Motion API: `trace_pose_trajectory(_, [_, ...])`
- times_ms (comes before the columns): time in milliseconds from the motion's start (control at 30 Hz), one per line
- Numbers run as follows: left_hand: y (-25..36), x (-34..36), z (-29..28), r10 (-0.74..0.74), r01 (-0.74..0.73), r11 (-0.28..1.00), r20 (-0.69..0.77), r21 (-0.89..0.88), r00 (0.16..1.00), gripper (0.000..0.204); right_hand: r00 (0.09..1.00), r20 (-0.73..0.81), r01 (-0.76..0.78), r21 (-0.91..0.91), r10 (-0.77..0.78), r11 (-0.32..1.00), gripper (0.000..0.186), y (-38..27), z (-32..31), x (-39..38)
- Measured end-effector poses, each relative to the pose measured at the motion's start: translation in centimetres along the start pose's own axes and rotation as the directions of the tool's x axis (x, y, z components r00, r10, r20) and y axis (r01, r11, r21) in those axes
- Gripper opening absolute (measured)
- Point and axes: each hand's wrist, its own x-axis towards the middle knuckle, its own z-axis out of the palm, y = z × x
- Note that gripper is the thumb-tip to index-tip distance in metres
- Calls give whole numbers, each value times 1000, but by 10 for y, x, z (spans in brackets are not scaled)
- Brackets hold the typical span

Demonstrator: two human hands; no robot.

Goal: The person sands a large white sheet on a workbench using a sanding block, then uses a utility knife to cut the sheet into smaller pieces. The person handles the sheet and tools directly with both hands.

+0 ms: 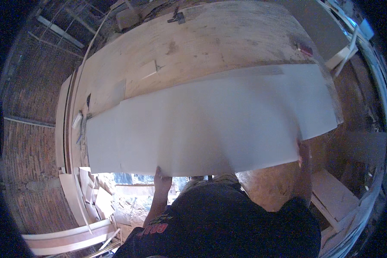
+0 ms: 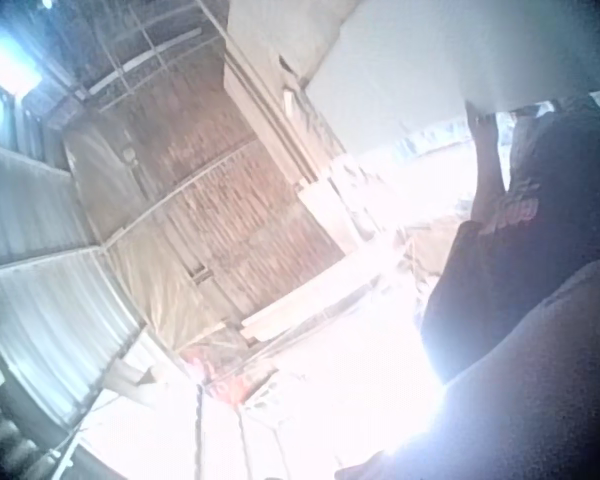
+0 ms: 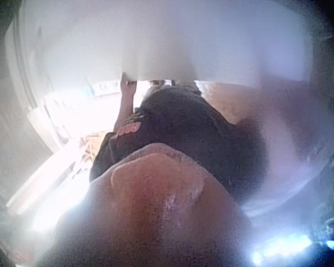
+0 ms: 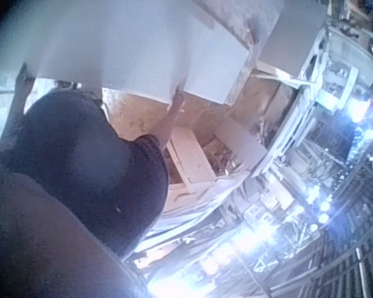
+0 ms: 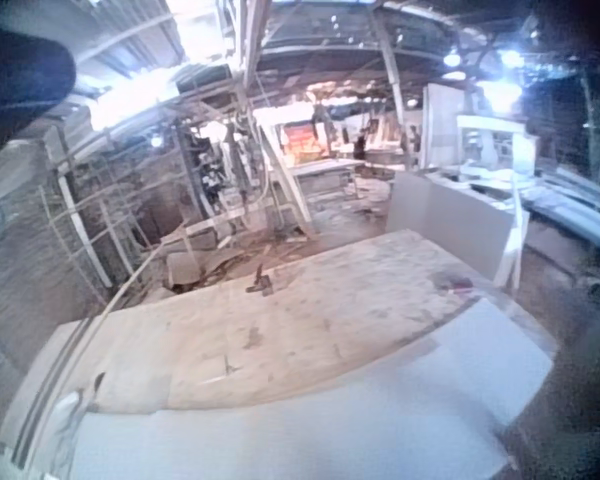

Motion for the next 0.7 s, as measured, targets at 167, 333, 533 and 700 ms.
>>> trace_pose_trajectory(167, [5,-9,1,35,-33,997,-31,70,999,37,954,112,-289,74,280,955,52,18,-18,-35])
trace_pose_trajectory(333, [23,-7,-17,48,-49,994,6,97,999,36,964,131,-251,178,230,952,43,9,-15,-79])
trace_pose_trajectory(533, [38,-11,-37,38,-109,936,211,335,977,29,980,19,-197,211,197,958,40,48,-49,-127])
trace_pose_trajectory(700, [57,-29,-25,28,-151,889,279,432,960,25,936,1,-336,288,351,897,46,43,-67,-209])
